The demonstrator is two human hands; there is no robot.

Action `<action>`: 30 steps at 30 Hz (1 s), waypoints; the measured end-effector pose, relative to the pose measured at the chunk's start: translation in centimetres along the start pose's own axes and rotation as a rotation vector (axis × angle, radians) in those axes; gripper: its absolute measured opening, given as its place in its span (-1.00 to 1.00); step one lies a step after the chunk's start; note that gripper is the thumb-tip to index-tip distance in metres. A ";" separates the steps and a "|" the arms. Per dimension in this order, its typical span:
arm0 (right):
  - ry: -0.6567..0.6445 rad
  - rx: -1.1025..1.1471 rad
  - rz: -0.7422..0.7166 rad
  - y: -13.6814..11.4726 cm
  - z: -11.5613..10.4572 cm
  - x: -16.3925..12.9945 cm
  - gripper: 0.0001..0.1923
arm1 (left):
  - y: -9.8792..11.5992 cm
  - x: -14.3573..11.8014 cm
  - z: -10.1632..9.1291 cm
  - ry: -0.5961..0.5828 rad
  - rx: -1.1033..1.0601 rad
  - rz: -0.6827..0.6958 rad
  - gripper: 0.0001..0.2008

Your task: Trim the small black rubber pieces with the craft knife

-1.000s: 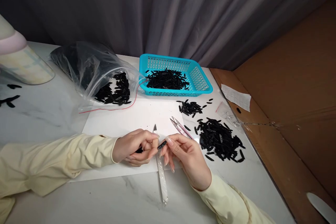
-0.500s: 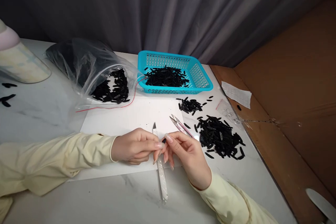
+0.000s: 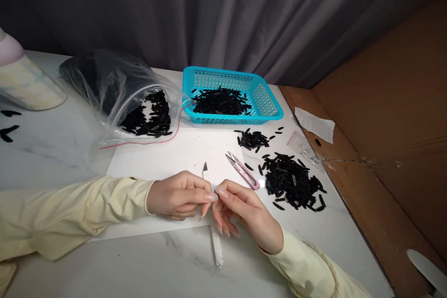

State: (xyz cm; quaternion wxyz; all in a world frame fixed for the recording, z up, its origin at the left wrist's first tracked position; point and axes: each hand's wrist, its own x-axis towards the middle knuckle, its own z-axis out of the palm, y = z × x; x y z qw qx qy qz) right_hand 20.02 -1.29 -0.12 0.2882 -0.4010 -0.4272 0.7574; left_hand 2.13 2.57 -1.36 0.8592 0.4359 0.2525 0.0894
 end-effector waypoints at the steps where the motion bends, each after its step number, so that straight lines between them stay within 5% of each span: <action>1: 0.000 -0.007 0.003 0.0 0.0 0.0 -0.66 | 0.0 0.0 0.0 0.000 -0.006 0.003 -0.65; 13: 0.216 -0.110 -0.122 0.2 0.0 -0.1 -0.67 | 0.3 0.2 0.0 0.073 -0.065 0.019 -0.72; 30: 0.284 -0.406 -0.176 0.4 0.1 -0.3 -0.65 | -0.1 0.0 -0.2 0.079 0.111 0.020 -0.73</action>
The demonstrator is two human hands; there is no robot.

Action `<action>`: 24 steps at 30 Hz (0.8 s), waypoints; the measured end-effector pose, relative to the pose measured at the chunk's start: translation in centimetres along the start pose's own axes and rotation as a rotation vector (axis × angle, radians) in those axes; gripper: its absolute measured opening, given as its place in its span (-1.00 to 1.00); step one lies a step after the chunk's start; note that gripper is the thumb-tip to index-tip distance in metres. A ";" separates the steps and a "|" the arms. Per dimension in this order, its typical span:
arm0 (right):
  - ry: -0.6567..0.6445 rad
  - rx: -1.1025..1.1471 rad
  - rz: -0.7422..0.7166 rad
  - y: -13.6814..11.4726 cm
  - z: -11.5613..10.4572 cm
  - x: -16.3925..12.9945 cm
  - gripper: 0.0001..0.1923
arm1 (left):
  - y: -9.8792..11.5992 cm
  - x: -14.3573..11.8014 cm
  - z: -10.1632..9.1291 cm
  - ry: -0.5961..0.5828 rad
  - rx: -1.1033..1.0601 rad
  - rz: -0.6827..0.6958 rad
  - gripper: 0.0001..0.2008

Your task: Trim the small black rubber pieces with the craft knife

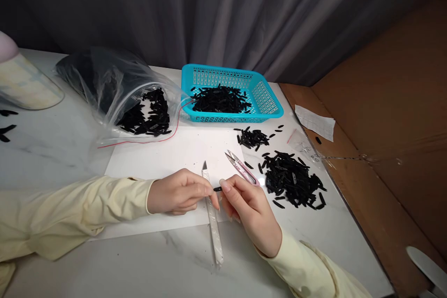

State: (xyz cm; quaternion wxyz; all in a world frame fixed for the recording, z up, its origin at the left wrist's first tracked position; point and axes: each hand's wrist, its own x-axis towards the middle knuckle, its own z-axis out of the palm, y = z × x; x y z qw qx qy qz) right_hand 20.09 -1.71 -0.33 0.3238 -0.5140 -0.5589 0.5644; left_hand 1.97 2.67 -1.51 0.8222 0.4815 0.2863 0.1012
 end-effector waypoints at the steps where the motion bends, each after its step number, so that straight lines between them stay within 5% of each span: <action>1: -0.003 0.003 0.004 0.0 0.0 0.0 -0.64 | 0.0 0.0 0.0 -0.001 0.006 -0.001 -0.73; 24: -0.097 0.163 0.106 -0.2 0.0 0.2 -0.65 | -0.1 0.3 -0.1 -0.010 0.032 0.062 -0.75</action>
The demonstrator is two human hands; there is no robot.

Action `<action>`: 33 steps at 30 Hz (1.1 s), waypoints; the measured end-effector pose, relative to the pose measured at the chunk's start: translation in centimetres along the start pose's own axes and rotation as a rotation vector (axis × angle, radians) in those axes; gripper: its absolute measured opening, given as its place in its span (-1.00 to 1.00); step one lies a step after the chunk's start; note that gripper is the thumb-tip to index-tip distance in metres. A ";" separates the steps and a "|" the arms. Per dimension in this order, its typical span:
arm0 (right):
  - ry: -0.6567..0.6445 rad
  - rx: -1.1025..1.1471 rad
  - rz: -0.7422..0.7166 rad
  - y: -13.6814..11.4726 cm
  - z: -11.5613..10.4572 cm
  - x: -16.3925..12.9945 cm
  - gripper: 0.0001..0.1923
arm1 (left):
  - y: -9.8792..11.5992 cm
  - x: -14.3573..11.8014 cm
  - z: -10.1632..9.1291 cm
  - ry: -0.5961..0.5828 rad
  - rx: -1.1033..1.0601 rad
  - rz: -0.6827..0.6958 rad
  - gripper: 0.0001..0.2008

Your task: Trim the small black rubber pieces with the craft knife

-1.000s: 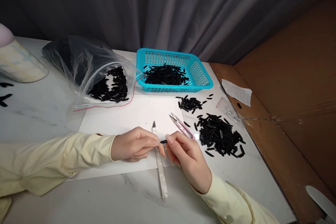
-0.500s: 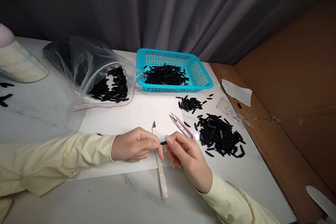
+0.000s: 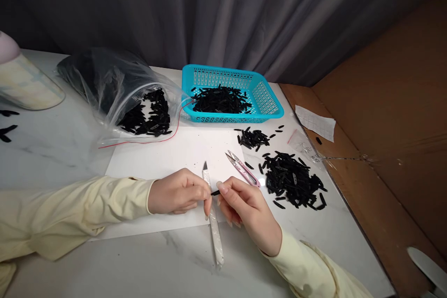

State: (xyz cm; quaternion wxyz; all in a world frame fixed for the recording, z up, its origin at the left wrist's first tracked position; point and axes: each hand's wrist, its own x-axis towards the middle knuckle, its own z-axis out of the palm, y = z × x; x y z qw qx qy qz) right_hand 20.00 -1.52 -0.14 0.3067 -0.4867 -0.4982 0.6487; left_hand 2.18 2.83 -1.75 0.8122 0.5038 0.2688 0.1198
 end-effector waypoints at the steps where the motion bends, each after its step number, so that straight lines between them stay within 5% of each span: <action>1: 0.002 0.013 0.002 0.0 0.0 0.0 -0.65 | 0.0 0.0 0.0 0.005 0.002 0.003 -0.75; 33: -0.131 0.232 0.076 0.4 0.1 0.4 -0.65 | 0.5 0.3 0.4 0.093 -0.256 -0.046 -0.67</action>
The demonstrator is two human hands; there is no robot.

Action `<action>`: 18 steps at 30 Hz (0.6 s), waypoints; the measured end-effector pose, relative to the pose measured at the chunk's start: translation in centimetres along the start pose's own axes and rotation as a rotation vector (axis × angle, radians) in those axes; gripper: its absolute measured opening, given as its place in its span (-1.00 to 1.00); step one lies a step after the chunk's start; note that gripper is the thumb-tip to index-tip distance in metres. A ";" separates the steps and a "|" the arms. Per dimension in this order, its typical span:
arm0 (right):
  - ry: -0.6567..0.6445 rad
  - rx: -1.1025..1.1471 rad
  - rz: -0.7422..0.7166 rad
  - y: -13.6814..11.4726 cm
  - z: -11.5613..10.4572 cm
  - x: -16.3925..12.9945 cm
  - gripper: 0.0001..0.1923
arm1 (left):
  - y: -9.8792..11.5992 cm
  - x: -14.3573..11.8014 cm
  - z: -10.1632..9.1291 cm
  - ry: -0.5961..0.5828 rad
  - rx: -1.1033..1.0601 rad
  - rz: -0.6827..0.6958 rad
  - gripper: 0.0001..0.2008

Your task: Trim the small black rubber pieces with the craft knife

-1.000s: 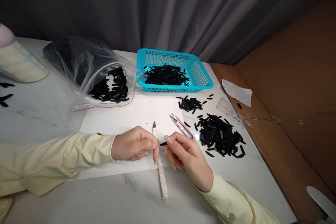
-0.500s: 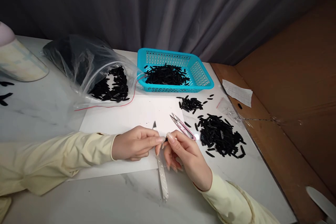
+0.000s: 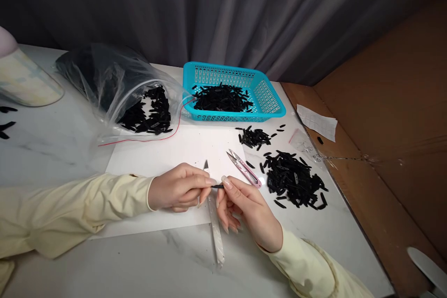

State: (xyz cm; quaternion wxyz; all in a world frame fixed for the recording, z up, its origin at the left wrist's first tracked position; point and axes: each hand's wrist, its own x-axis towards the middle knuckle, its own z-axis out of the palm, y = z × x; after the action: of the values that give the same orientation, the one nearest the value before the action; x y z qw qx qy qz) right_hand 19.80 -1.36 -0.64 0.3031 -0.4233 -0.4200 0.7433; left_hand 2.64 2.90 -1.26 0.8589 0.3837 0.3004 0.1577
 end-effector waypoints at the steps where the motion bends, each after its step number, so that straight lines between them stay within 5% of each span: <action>1: 0.002 -0.001 -0.003 0.0 0.0 0.0 -0.65 | 0.0 0.0 0.0 -0.001 -0.001 0.004 -0.67; 18: -0.009 0.032 -0.046 -0.2 -0.3 -0.3 -0.73 | 0.1 -0.3 0.0 -0.003 0.024 0.001 -0.72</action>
State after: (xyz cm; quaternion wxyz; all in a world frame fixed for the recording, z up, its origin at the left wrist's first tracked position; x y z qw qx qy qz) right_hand 20.24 -1.40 -0.43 0.3251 -0.4054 -0.4190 0.7446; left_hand 2.38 2.83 -1.09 0.8547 0.3943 0.3007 0.1539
